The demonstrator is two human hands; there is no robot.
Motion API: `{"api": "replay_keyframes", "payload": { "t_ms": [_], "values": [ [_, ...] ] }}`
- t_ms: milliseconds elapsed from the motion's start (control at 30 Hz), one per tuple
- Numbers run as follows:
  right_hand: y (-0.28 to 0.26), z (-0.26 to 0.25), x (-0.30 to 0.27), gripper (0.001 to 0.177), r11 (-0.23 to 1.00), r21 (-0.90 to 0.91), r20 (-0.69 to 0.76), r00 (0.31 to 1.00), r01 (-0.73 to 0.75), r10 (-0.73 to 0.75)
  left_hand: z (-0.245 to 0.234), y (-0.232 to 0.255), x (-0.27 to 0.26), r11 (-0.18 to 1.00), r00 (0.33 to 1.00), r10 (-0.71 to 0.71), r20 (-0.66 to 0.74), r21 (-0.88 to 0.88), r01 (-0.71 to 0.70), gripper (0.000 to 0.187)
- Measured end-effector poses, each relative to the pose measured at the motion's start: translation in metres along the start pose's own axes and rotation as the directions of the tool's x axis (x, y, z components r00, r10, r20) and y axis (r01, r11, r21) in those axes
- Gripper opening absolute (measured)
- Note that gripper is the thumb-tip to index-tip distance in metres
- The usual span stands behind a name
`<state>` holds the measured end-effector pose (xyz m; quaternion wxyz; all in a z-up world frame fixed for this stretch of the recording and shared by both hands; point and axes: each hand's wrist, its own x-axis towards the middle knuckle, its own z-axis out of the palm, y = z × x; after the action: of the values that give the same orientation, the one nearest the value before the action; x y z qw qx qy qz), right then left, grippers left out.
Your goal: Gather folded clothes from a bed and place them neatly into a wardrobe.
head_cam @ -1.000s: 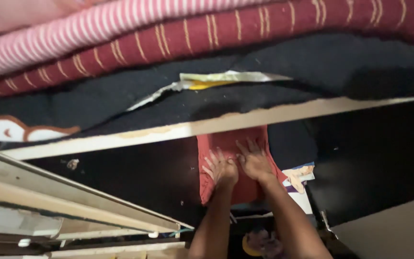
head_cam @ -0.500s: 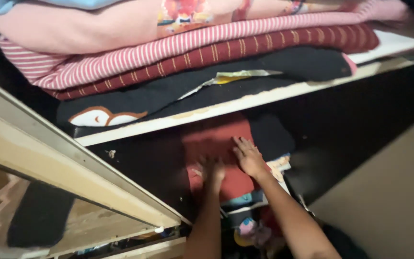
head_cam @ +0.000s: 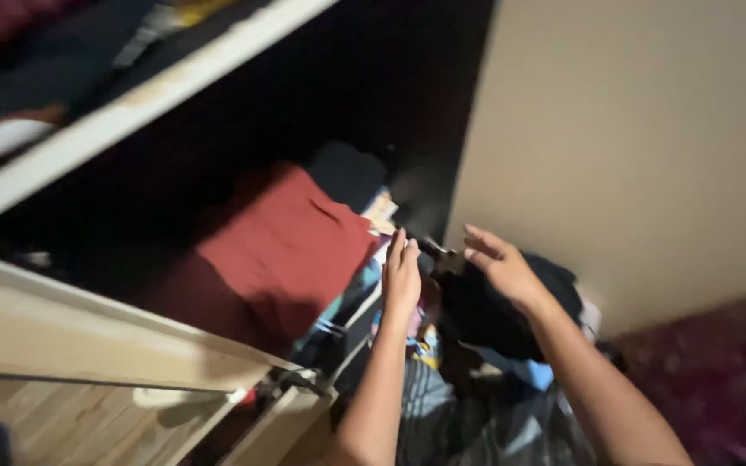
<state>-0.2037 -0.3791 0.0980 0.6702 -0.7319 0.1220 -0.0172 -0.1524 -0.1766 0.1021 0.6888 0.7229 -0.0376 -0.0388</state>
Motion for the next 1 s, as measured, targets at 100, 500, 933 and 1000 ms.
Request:
{"api": "replay_keyframes", "payload": {
  "t_ms": [100, 500, 933, 1000],
  "values": [
    [-0.030, -0.032, -0.057, 0.055, 1.000, 0.007, -0.098, 0.995, 0.005, -0.005, 0.037, 0.018, -0.020, 0.988, 0.985, -0.085, 0.153, -0.112, 0.103, 0.054],
    [-0.029, -0.136, -0.237, 0.056, 0.988, 0.153, -0.640, 0.765, 0.036, 0.071, 0.205, 0.062, -0.113, 0.997, 0.613, -0.008, 0.790, -0.044, 0.068, 0.054],
    [0.013, -0.177, -0.434, 0.059, 0.954, 0.273, -0.916, 0.337, 0.127, 0.217, 0.319, 0.051, -0.295, 0.961, 0.081, 0.064, 0.995, -0.084, 0.264, 0.054],
    [0.011, -0.178, -0.459, 0.060, 0.945, 0.297, -0.930, 0.264, 0.133, 0.256, 0.323, 0.056, -0.323, 0.963, -0.002, -0.051, 0.999, 0.049, 0.265, 0.056]
  ]
}}
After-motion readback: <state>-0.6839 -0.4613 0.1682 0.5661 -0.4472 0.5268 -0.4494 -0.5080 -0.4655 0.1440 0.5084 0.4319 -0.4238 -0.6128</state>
